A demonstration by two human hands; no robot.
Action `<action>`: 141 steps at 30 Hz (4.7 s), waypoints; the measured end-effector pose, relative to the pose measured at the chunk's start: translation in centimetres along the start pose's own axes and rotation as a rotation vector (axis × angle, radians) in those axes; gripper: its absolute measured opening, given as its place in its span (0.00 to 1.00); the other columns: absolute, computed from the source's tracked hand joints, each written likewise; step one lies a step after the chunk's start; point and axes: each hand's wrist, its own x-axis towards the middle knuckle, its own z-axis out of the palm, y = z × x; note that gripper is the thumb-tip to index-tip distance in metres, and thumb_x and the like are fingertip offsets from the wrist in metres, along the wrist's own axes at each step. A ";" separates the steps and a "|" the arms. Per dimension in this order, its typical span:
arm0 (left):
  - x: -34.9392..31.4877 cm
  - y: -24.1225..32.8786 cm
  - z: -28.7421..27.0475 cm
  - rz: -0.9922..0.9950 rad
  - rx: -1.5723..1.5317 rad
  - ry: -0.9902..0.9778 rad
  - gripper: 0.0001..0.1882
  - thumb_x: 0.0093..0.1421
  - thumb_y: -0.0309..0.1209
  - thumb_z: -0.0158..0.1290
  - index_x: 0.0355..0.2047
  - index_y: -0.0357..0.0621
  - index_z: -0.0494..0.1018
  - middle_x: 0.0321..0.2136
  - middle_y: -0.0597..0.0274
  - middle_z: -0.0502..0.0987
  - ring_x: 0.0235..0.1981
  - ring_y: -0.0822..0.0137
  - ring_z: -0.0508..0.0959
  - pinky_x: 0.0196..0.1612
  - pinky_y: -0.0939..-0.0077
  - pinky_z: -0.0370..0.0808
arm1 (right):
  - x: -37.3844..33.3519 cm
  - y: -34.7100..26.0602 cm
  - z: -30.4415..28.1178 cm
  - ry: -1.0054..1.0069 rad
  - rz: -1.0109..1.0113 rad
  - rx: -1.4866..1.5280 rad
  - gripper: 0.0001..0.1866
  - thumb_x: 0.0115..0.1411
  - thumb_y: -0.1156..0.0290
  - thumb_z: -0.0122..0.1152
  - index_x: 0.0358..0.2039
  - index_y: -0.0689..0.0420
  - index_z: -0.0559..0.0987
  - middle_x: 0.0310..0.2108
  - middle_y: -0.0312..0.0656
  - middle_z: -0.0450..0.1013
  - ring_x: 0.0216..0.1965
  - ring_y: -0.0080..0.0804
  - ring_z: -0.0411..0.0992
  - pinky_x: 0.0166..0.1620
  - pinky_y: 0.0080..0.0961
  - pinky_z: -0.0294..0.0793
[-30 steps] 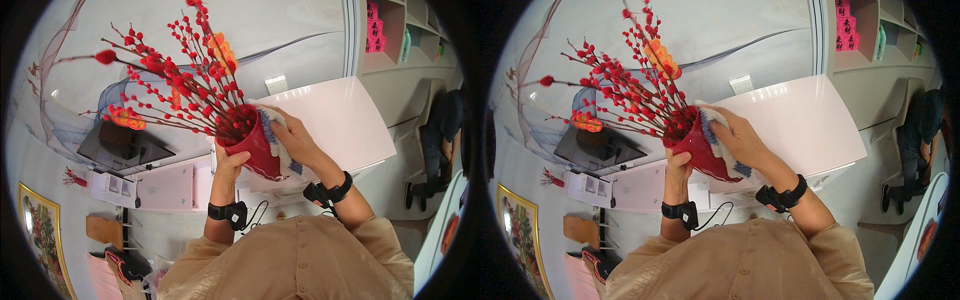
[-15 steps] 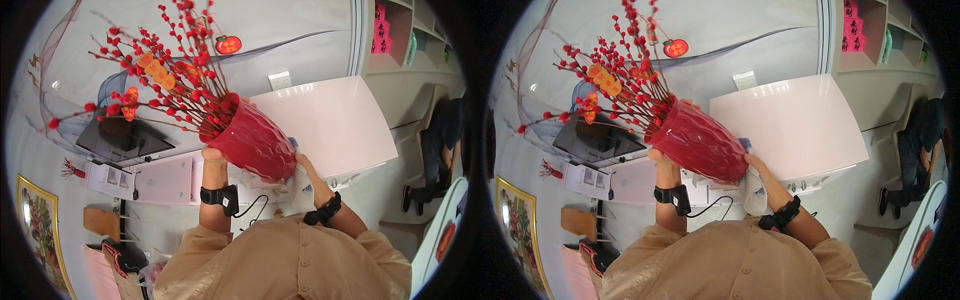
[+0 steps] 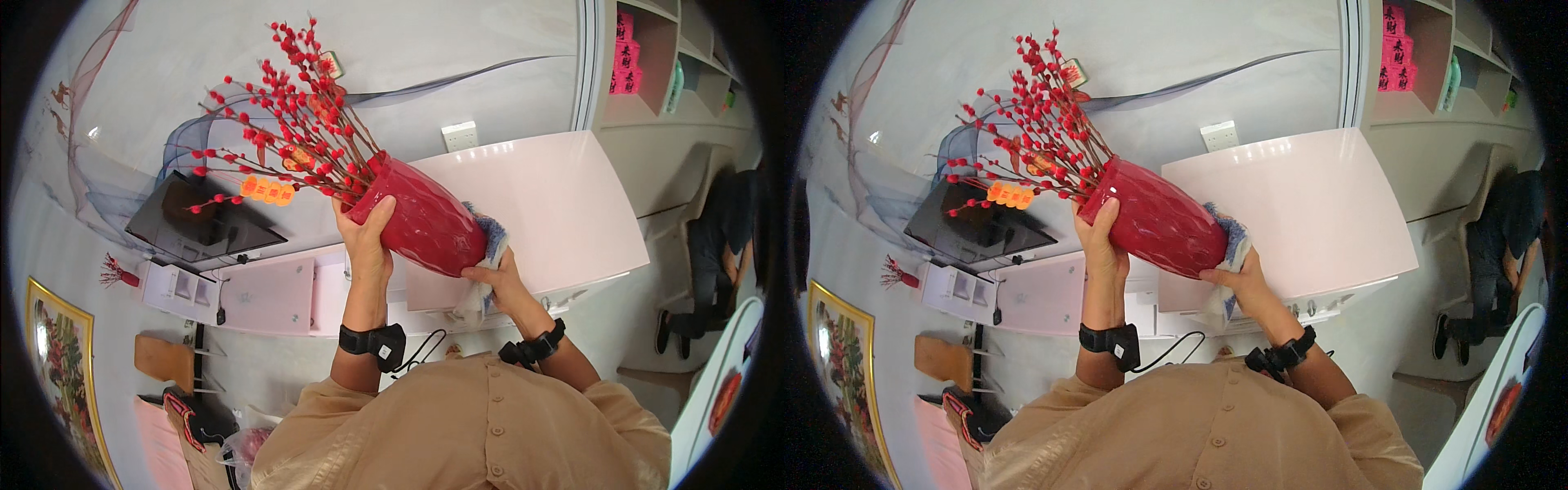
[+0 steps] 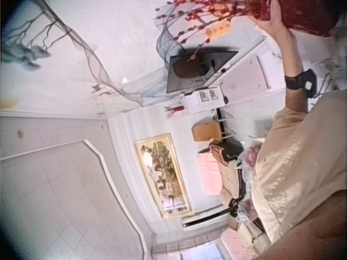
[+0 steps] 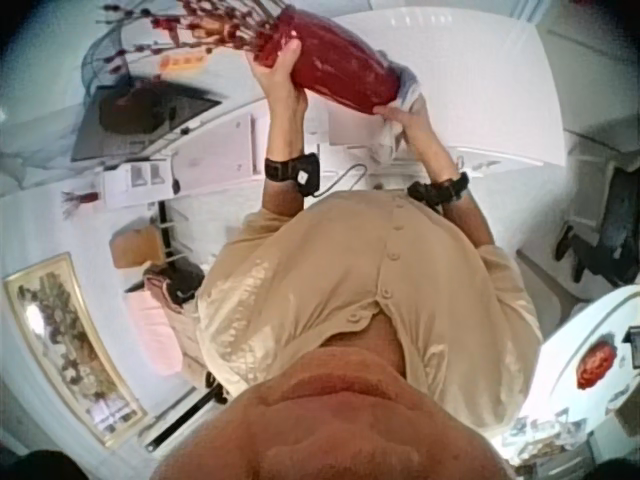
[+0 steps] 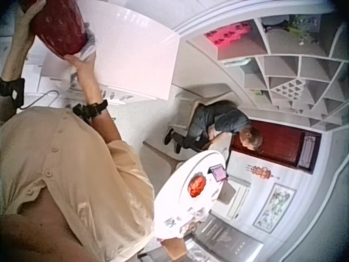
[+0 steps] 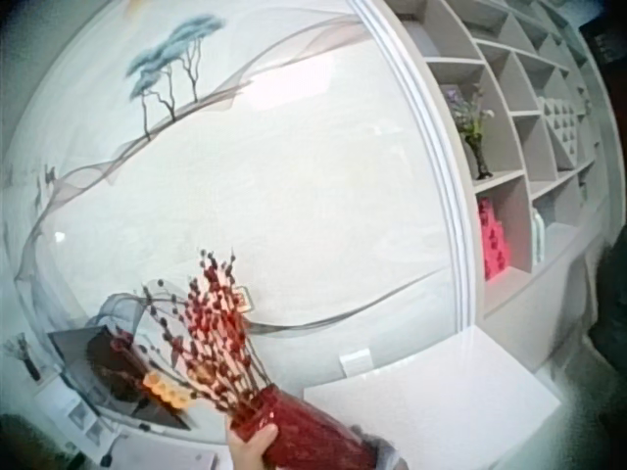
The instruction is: The person wipes a red vase by hand with a cloth, then wipes the top surface of a white cabinet. The person then wipes another vase containing purple and yellow flowers before picking up, wiping, and rearranging several pink boxes on the cabinet and shelves.
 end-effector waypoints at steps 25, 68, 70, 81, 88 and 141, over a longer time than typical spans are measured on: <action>-2.4 -0.4 -1.7 -0.120 0.107 -0.289 0.44 0.34 0.23 0.63 0.54 0.38 0.56 0.48 0.59 0.65 0.49 0.65 0.67 0.53 0.70 0.64 | 2.9 -5.2 5.2 -0.146 -0.578 -0.880 0.31 0.53 0.74 0.52 0.58 0.59 0.57 0.49 0.56 0.63 0.49 0.54 0.63 0.52 0.34 0.61; -1.6 -1.3 -3.2 -0.082 0.108 -0.187 0.41 0.35 0.23 0.64 0.51 0.42 0.58 0.45 0.60 0.69 0.47 0.66 0.70 0.52 0.72 0.65 | 4.8 -2.8 6.0 -0.215 -0.552 -0.913 0.30 0.55 0.69 0.51 0.58 0.61 0.56 0.47 0.54 0.64 0.50 0.48 0.63 0.52 0.31 0.60; -1.6 -1.1 -3.6 -0.107 0.194 -0.178 0.40 0.35 0.22 0.63 0.51 0.42 0.58 0.45 0.60 0.69 0.47 0.66 0.70 0.52 0.72 0.65 | 5.3 -2.5 6.0 -0.194 -0.458 -0.798 0.26 0.56 0.70 0.49 0.56 0.63 0.60 0.42 0.50 0.67 0.44 0.40 0.67 0.49 0.27 0.63; 0.3 2.1 -3.9 0.121 0.107 -0.060 0.36 0.36 0.22 0.63 0.48 0.40 0.62 0.41 0.60 0.71 0.42 0.68 0.72 0.47 0.74 0.69 | 5.0 2.3 2.4 0.173 0.401 -0.250 0.18 0.61 0.59 0.44 0.40 0.62 0.71 0.31 0.37 0.70 0.34 0.24 0.68 0.33 0.21 0.69; 1.5 2.5 -6.7 0.140 0.173 -0.006 0.34 0.38 0.22 0.63 0.48 0.39 0.62 0.40 0.59 0.71 0.39 0.68 0.73 0.45 0.74 0.70 | 4.6 3.3 2.3 0.208 0.572 0.135 0.17 0.59 0.62 0.48 0.41 0.63 0.70 0.32 0.42 0.72 0.31 0.31 0.72 0.36 0.27 0.74; 1.5 -17.4 -26.5 0.023 0.882 0.048 0.45 0.39 0.40 0.65 0.55 0.40 0.55 0.51 0.46 0.62 0.52 0.53 0.64 0.54 0.66 0.61 | 0.1 1.2 -6.9 0.453 0.075 -0.620 0.22 0.56 0.65 0.49 0.49 0.65 0.67 0.43 0.45 0.68 0.44 0.33 0.67 0.47 0.27 0.65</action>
